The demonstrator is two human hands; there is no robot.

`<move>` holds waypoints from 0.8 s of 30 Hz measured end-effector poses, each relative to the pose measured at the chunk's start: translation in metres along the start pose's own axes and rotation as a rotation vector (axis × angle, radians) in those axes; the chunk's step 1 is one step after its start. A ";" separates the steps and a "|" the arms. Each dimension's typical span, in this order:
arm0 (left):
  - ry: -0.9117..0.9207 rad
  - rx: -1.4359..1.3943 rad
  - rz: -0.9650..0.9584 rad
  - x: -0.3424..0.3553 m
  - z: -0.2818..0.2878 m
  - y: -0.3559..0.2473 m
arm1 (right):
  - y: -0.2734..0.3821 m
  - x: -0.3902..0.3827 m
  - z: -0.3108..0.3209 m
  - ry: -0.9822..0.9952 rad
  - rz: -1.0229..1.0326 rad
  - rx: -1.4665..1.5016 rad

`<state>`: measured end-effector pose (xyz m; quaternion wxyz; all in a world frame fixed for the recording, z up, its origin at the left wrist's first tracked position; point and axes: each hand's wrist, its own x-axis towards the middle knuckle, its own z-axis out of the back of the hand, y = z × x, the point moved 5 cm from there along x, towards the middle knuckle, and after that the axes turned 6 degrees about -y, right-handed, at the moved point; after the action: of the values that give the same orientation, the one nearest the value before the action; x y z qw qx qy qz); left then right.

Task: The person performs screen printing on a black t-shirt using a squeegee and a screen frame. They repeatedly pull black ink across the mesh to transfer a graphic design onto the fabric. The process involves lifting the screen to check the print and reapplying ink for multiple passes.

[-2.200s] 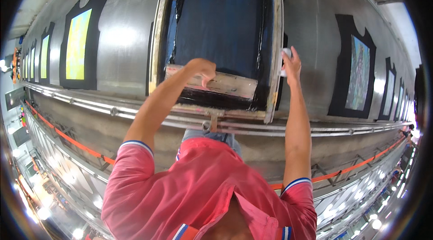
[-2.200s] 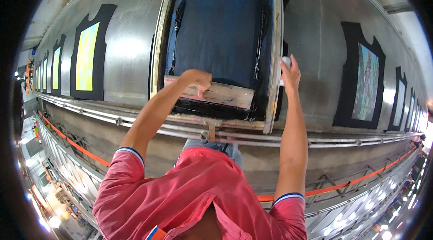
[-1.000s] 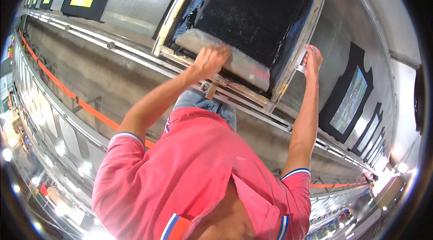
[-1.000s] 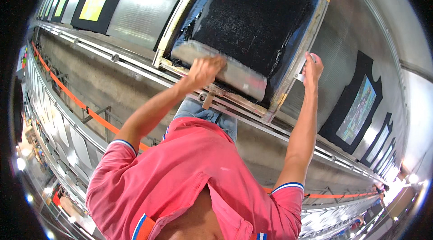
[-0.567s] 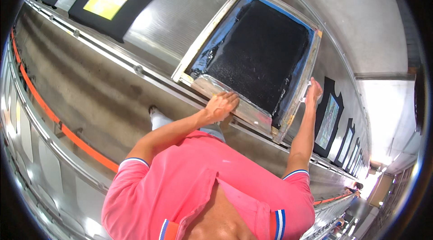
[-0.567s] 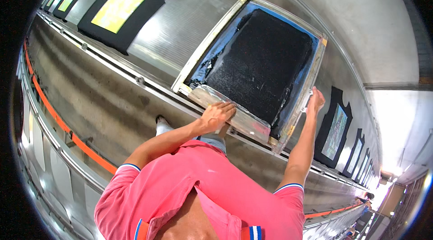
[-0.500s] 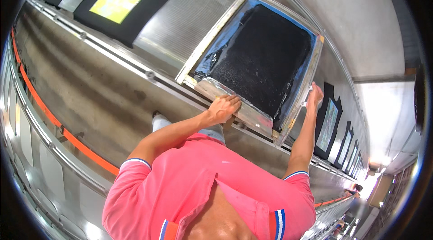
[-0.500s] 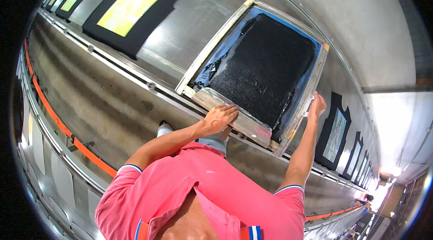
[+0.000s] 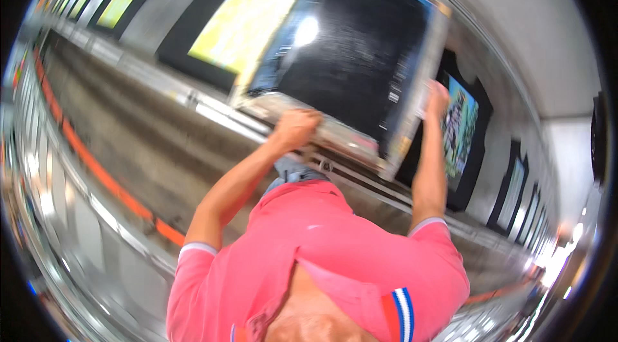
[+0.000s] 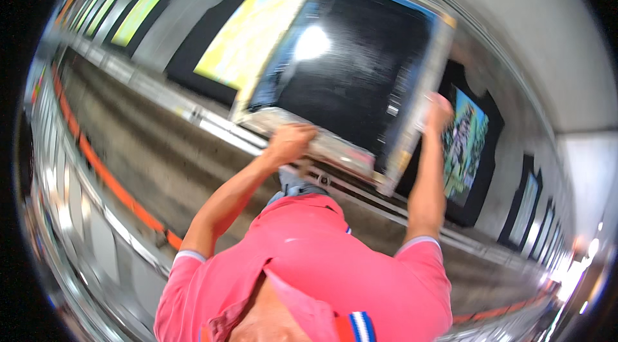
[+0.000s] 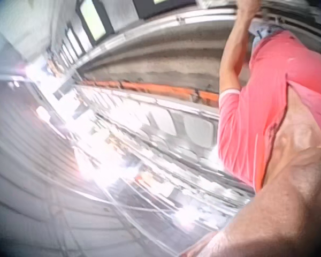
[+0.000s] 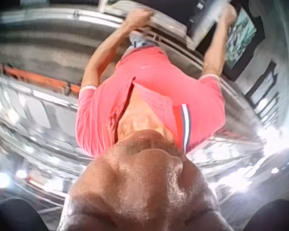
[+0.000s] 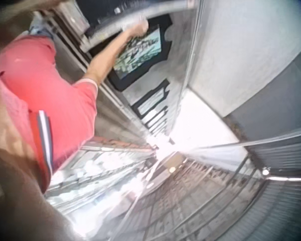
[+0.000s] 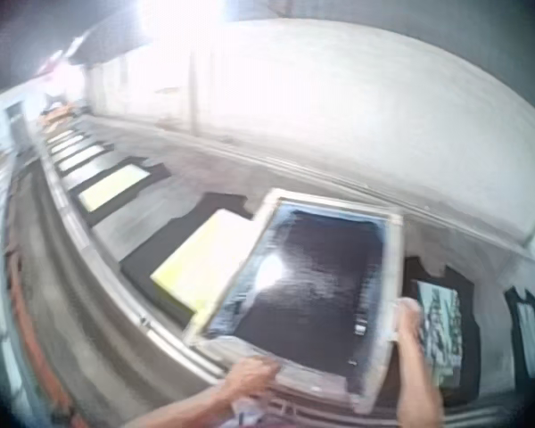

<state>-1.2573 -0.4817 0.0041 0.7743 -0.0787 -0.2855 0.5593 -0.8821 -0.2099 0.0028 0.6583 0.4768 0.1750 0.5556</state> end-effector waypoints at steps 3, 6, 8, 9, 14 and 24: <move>-0.004 0.096 0.031 0.008 0.023 0.011 | 0.051 -0.031 -0.023 -0.004 -0.186 0.151; 0.131 0.173 0.070 -0.032 0.020 -0.013 | -0.002 -0.077 -0.025 -0.067 -0.133 0.062; 0.285 0.133 0.093 0.005 0.039 -0.012 | 0.020 -0.061 -0.007 -0.075 -0.184 0.029; 0.291 0.128 0.056 0.030 0.047 0.044 | 0.041 -0.050 -0.048 -0.104 -0.232 0.046; 0.297 0.100 0.054 0.016 0.020 0.032 | 0.005 -0.070 -0.042 -0.097 -0.260 0.064; 0.261 0.104 0.019 0.022 0.028 0.009 | 0.011 -0.074 -0.019 -0.137 -0.223 0.094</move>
<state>-1.2748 -0.4642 0.0311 0.8024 -0.1134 -0.1524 0.5657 -0.9268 -0.2693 -0.0195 0.7030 0.5217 0.2075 0.4365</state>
